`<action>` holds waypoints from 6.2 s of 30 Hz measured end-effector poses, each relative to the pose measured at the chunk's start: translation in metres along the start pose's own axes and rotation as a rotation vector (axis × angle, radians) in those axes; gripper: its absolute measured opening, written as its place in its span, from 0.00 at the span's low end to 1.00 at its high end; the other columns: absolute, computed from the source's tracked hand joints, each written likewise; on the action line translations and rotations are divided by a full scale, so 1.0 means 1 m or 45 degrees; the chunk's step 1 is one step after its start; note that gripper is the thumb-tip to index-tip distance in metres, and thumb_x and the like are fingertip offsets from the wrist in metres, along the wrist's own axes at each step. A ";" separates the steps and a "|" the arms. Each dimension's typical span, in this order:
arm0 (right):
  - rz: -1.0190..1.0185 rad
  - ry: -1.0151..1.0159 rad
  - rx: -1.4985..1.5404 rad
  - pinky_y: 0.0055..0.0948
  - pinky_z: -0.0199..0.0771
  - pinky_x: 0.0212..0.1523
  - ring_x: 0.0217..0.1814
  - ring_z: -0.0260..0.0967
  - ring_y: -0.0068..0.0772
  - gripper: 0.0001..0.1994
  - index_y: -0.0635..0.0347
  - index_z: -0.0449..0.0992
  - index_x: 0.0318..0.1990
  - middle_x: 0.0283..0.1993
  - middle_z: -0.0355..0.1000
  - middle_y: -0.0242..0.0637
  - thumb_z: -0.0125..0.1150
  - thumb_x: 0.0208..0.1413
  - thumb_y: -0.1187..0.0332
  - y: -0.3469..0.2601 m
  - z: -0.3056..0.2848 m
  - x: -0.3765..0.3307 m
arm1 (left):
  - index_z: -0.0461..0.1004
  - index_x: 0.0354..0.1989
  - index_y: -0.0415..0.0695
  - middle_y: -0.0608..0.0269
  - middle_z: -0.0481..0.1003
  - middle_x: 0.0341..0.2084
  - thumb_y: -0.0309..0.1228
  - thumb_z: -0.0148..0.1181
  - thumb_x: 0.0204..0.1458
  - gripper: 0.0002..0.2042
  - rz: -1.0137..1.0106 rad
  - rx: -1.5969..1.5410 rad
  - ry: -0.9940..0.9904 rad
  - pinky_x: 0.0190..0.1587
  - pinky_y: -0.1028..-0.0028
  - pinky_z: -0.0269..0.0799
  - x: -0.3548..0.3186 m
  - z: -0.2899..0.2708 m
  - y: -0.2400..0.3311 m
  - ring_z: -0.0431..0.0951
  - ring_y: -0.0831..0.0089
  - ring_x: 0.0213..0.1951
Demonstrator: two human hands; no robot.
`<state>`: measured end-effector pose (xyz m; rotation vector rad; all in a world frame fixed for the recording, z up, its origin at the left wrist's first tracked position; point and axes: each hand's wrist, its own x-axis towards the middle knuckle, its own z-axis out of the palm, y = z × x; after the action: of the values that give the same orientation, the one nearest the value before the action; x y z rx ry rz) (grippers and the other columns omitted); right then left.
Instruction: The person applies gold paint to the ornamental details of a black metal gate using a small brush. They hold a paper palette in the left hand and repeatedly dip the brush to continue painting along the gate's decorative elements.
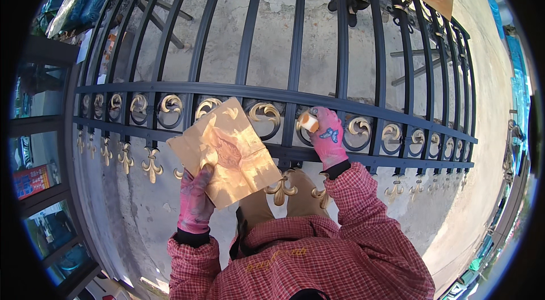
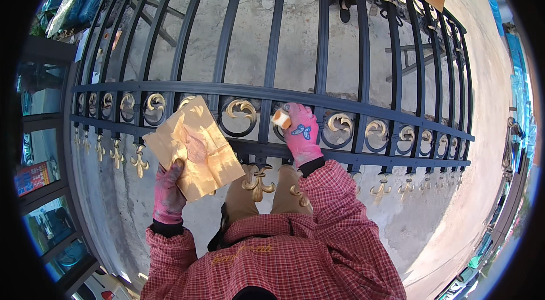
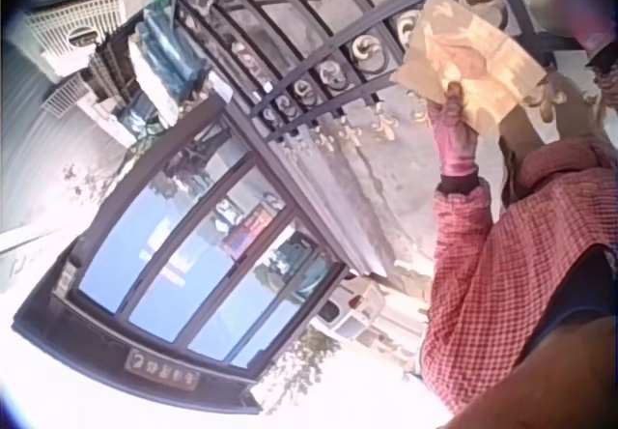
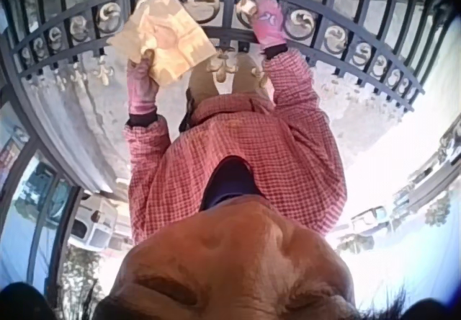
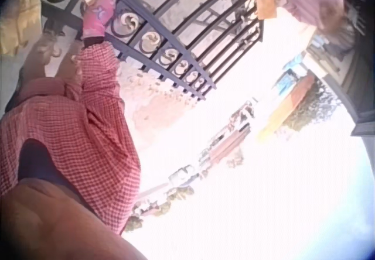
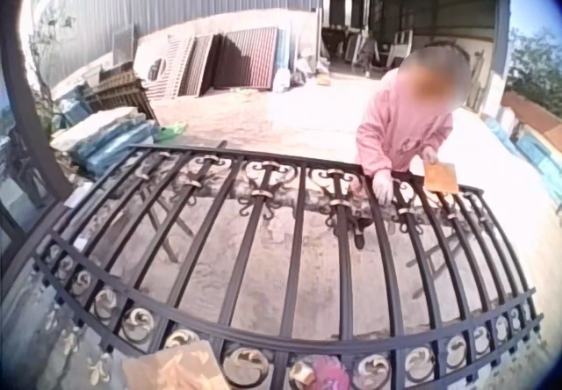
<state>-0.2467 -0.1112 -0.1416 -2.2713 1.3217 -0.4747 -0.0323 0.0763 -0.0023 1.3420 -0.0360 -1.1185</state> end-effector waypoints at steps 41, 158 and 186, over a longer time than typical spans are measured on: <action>0.676 0.159 0.315 0.33 0.73 0.35 0.35 0.75 0.43 0.16 0.62 0.67 0.37 0.32 0.75 0.44 0.67 0.42 0.72 -0.107 0.067 0.029 | 0.61 0.57 0.39 0.61 0.70 0.48 0.28 0.55 0.55 0.21 -0.033 -0.021 -0.003 0.49 0.71 0.72 0.035 -0.120 0.079 0.73 0.71 0.47; 0.301 0.173 -0.034 0.36 0.69 0.40 0.41 0.70 0.44 0.23 0.55 0.72 0.40 0.36 0.72 0.38 0.68 0.31 0.80 -0.231 0.130 0.050 | 0.60 0.58 0.41 0.59 0.69 0.50 0.27 0.55 0.55 0.21 -0.194 0.022 -0.193 0.51 0.69 0.72 0.146 -0.246 0.186 0.73 0.69 0.49; 0.611 0.259 0.380 0.30 0.74 0.34 0.33 0.76 0.39 0.20 0.60 0.69 0.42 0.33 0.75 0.41 0.70 0.40 0.70 -0.329 0.143 0.057 | 0.60 0.58 0.43 0.62 0.69 0.49 0.27 0.54 0.55 0.21 -0.174 0.014 -0.174 0.49 0.70 0.73 0.156 -0.281 0.212 0.73 0.71 0.48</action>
<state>0.0891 0.0108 -0.0753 -1.6286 1.7024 -0.6873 0.3457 0.1461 -0.0116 1.2910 -0.0511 -1.3260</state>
